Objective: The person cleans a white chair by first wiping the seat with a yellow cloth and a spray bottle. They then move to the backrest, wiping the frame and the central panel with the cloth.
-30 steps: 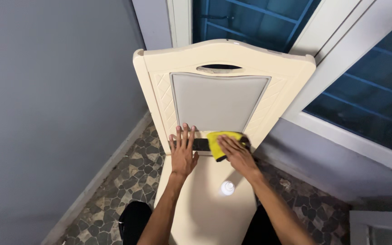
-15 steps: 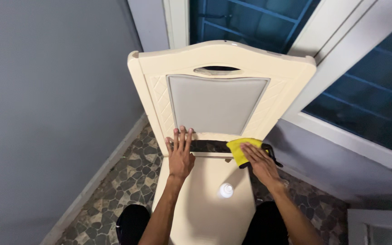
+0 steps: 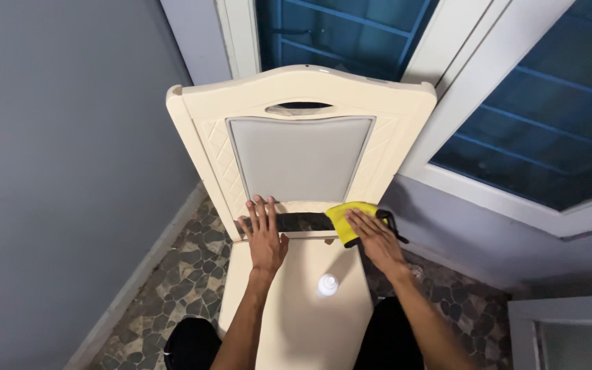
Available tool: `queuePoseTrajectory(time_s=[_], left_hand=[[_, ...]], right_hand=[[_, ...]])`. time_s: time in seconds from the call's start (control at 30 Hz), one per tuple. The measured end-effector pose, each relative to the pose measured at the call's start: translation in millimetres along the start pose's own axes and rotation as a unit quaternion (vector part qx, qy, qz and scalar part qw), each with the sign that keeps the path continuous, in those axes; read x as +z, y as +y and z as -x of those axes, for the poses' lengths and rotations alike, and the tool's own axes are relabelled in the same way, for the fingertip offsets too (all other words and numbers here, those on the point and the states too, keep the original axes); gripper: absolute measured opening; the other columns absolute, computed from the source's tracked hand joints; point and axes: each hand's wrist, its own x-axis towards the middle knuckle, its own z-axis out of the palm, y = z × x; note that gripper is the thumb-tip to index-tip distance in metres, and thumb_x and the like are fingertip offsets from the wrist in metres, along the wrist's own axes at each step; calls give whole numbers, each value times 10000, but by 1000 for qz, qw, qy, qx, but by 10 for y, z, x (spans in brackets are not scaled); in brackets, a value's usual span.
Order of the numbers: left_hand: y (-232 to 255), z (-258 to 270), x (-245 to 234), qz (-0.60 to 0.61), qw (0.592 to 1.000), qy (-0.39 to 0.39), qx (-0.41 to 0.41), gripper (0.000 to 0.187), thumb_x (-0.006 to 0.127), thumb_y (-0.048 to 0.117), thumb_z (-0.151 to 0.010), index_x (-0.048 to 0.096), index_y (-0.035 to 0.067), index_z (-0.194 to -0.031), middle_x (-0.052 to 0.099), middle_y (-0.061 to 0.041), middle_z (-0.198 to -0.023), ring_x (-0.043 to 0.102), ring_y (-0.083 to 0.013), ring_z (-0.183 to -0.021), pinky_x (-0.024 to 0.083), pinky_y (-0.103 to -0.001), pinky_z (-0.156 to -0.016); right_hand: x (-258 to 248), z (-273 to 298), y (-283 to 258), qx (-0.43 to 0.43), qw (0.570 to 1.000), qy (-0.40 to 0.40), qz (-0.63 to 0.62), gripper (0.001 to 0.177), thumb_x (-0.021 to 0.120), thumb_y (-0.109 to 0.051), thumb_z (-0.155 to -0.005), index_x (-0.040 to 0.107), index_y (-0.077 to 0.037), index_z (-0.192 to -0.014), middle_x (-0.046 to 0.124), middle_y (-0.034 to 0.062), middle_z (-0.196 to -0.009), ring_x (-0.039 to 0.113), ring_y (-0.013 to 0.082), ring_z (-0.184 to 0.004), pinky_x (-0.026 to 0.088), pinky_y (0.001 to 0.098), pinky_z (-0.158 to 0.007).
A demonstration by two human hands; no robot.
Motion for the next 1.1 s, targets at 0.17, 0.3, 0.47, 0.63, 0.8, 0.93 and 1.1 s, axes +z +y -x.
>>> queuePoseTrajectory(time_s=[0.17,0.3,0.47,0.63,0.8,0.93,1.1], left_hand=[[62,-3,-40,22,1000,10,0,1151,789,196,-737,58,74,-1618,4,-236,-1688,12,-466,-1558,91,-687,-1211],[78,30,-109,18,1000,-21,-13,1157,802,207,-742,47,83,-1610,-9,-225,-1683,11,-459,-1552,103,-681,-1210],[71,-5,-138,14,999,-47,-20,1139,793,194,-770,41,105,-1620,-18,-208,-1695,10,-451,-1555,124,-680,-1206],[57,-27,-119,4,998,-55,-27,1109,770,178,-790,47,122,-1629,-17,-197,-1702,18,-437,-1561,170,-698,-1184],[64,-7,-120,43,999,-14,-16,1105,768,160,-765,78,121,-1628,3,-188,-1703,28,-443,-1564,217,-696,-1171],[99,21,-153,93,996,14,-4,1122,782,162,-742,87,103,-1622,9,-225,-1695,30,-473,-1556,270,-675,-1150],[170,40,-180,113,993,33,-2,1152,794,165,-721,78,62,-1617,9,-259,-1686,32,-483,-1556,294,-645,-1152]], right_hand=[[-80,-116,-20,-41,994,92,31,766,510,108,-797,421,-77,-1535,416,51,-1604,356,222,-1502,277,441,-1236],[-75,-478,-281,-102,986,29,131,841,570,80,-793,370,-153,-1576,417,-23,-1628,376,157,-1507,313,365,-1238],[-217,-862,-570,-125,962,-224,92,1075,766,-150,-788,170,-186,-1682,351,-53,-1695,502,129,-1314,454,347,-1002],[126,-665,-385,-141,974,-142,106,1000,751,-215,-806,201,-219,-1641,396,-87,-1608,626,112,-1162,481,342,-940],[-7,-169,44,-45,982,-149,110,943,539,100,-789,229,-236,-1614,293,-88,-1676,434,59,-1413,409,299,-1058],[-427,-106,133,-43,993,-31,101,857,510,93,-790,298,-141,-1587,296,-16,-1658,282,133,-1516,249,368,-1240],[-595,-385,-18,-56,996,57,50,789,513,68,-788,350,-48,-1552,335,63,-1641,284,225,-1535,211,409,-1263]])
